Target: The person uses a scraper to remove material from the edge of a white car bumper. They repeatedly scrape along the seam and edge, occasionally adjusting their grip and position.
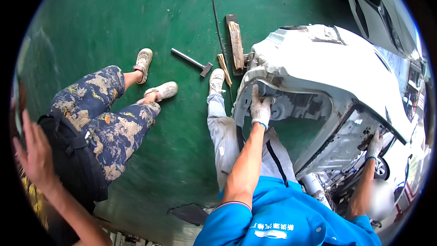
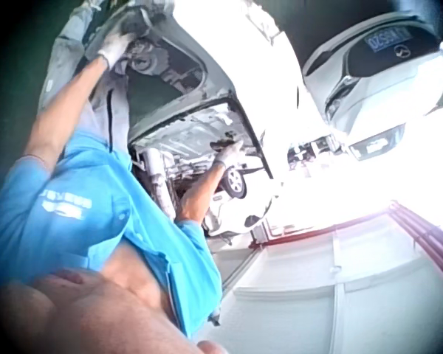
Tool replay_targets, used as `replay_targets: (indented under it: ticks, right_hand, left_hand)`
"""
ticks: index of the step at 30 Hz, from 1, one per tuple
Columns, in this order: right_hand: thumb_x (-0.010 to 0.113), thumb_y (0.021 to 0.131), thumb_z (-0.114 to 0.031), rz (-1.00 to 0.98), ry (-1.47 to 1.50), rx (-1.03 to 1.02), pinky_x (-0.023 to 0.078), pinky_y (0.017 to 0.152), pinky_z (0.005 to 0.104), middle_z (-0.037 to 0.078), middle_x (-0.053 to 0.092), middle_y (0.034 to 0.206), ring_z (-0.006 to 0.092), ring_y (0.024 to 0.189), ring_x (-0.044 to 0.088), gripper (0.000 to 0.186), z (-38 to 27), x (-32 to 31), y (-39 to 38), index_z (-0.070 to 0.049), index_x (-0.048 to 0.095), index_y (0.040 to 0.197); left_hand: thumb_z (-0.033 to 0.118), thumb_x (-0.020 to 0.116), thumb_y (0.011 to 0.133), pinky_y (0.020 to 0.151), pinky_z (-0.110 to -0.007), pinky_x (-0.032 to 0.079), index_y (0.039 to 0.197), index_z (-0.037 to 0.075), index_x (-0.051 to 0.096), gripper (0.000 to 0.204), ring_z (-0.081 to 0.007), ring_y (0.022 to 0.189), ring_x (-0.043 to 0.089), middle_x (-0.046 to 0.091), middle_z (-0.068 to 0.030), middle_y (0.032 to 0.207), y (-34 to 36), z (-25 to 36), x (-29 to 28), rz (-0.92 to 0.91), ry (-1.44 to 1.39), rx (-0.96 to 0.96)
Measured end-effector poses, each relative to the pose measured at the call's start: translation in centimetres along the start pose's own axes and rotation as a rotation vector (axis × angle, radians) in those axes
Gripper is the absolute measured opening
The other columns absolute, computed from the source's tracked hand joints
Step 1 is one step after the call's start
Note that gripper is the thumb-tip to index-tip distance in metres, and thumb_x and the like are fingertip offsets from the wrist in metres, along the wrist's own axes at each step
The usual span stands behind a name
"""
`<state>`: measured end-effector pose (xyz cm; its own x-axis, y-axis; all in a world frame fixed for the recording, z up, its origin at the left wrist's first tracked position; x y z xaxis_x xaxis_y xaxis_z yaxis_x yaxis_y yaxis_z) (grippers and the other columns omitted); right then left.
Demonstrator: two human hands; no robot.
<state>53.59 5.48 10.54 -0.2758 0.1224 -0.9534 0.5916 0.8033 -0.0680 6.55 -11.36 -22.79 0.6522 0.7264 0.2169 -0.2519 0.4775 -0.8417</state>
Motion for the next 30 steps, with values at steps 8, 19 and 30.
replay_targets:
  ticks: [8, 19, 30]
  right_hand:
    - [0.06, 0.105, -0.036, 0.036, 0.109, 0.027, 0.05, 0.046, 0.0358, 0.005, 0.055, 0.061, 0.0195, 0.049, 0.058, 0.034, -3.3, 2.1, -2.5, -0.007, 0.055, 0.089]
    - [0.059, 0.104, -0.035, 0.135, 0.093, 0.051, 0.05, 0.048, 0.0346, 0.006, 0.058, 0.067, 0.0183, 0.051, 0.057, 0.029, -4.2, 3.9, -3.2, -0.01, 0.053, 0.091]
    - [0.063, 0.103, -0.034, 0.154, 0.184, 0.121, 0.051, 0.05, 0.0355, 0.005, 0.058, 0.072, 0.0189, 0.053, 0.057, 0.028, -1.0, 2.6, -0.4, -0.009, 0.052, 0.102]
  left_hand:
    - [0.012, 0.066, 0.09, 0.078, -0.036, 0.056, 0.146, -0.002, 0.055, 0.059, -0.0211, 0.081, 0.067, 0.073, -0.0139, 0.098, 7.7, -5.8, -1.5, 0.067, 0.238, 0.103]
    - [0.012, 0.068, 0.093, 0.073, -0.028, 0.051, 0.152, 0.006, 0.055, 0.061, -0.0109, 0.075, 0.057, 0.065, 0.0003, 0.087, 9.6, -5.2, -3.1, 0.022, -0.296, -0.153]
    - [0.011, 0.064, 0.093, 0.081, -0.037, 0.054, 0.148, 0.004, 0.056, 0.056, -0.0248, 0.083, 0.067, 0.071, -0.0149, 0.094, 9.5, -4.1, -4.1, -0.121, 0.217, 0.01]
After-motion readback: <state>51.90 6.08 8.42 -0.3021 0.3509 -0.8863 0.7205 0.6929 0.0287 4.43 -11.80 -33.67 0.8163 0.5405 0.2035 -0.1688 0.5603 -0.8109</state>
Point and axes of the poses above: each hand's wrist, its own y-axis towards the middle knuckle, its own x-axis out of the palm, z = x × y, the point moved 2 cm from there along y, towards the middle knuckle
